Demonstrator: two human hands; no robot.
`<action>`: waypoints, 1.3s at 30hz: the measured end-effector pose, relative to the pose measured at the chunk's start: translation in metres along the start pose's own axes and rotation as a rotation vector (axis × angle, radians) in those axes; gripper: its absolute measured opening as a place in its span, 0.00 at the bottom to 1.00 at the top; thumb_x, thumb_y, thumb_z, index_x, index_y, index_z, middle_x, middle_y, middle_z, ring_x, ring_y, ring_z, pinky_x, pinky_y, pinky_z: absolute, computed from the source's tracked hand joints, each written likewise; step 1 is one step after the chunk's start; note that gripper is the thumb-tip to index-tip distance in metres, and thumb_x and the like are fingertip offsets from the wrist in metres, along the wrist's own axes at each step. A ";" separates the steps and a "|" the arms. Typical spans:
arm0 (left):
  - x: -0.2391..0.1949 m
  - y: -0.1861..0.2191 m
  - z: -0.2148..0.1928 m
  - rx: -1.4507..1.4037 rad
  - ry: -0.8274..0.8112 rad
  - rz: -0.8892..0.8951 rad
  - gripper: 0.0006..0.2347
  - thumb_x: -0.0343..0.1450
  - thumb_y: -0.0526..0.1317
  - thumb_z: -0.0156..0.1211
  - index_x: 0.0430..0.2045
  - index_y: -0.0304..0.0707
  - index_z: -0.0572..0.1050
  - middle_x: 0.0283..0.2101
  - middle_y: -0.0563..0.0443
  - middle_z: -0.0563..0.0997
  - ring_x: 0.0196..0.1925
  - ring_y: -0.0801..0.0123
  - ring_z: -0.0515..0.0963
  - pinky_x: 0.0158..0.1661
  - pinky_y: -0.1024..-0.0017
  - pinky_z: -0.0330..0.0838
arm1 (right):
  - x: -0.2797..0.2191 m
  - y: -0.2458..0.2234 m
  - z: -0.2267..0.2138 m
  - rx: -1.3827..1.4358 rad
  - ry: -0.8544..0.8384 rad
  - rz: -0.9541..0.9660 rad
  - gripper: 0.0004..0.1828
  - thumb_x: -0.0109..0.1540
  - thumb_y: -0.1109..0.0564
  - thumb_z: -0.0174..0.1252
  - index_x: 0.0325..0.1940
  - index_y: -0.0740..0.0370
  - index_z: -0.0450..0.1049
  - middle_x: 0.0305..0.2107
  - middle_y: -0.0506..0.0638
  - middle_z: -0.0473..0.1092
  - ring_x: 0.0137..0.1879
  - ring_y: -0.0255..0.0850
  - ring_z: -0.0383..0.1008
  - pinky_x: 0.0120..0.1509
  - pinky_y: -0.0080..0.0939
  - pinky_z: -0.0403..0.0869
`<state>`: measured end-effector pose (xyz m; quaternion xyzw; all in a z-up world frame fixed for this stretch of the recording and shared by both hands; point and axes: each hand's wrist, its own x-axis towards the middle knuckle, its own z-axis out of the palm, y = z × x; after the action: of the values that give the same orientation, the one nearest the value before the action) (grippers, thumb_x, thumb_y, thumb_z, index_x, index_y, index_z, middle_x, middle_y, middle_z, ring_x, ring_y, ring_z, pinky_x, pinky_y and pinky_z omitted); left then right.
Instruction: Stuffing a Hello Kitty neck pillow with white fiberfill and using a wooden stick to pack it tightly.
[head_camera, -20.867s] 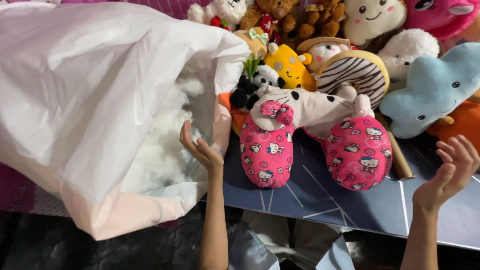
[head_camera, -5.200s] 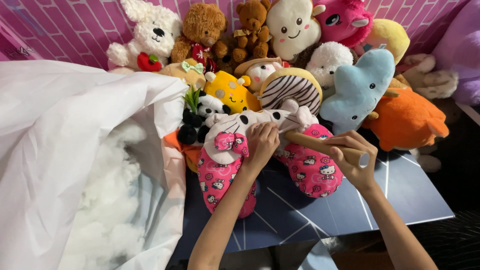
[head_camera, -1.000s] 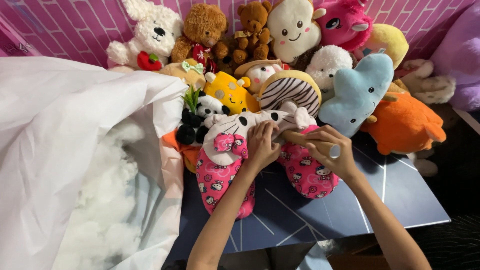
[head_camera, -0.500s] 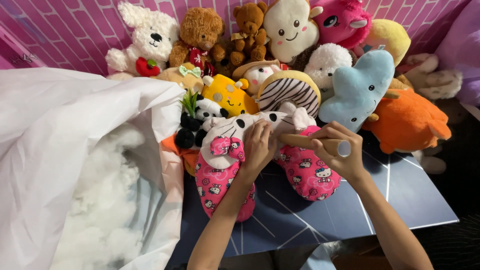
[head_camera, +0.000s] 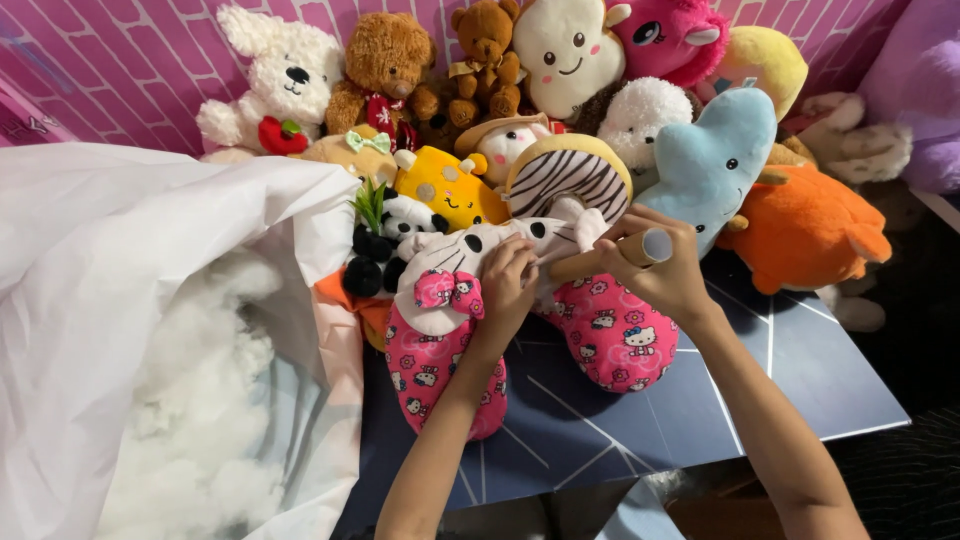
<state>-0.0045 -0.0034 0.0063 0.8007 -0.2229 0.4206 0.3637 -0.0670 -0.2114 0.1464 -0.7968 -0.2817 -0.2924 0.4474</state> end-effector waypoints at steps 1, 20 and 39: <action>0.001 -0.003 0.002 0.000 0.000 -0.002 0.03 0.62 0.32 0.62 0.24 0.40 0.75 0.43 0.54 0.80 0.57 0.59 0.79 0.57 0.63 0.70 | 0.000 0.003 0.012 0.000 -0.002 0.001 0.09 0.62 0.52 0.65 0.27 0.54 0.80 0.24 0.48 0.70 0.27 0.38 0.68 0.34 0.37 0.66; 0.006 0.016 -0.007 0.350 0.070 0.199 0.05 0.66 0.32 0.58 0.29 0.44 0.72 0.43 0.53 0.72 0.50 0.58 0.77 0.50 0.66 0.71 | 0.004 0.005 0.024 -0.060 -0.127 -0.033 0.08 0.60 0.54 0.66 0.29 0.58 0.78 0.25 0.54 0.71 0.29 0.53 0.74 0.37 0.46 0.72; -0.034 0.005 -0.047 0.546 -0.342 0.216 0.18 0.65 0.35 0.58 0.49 0.48 0.76 0.52 0.49 0.75 0.62 0.58 0.73 0.61 0.65 0.67 | -0.003 -0.054 0.034 0.002 -0.169 -0.124 0.06 0.58 0.54 0.65 0.27 0.55 0.77 0.26 0.54 0.73 0.31 0.54 0.76 0.37 0.47 0.73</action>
<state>-0.0506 0.0312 -0.0025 0.8992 -0.2434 0.3606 0.0464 -0.1002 -0.1583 0.1590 -0.7992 -0.3676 -0.2512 0.4038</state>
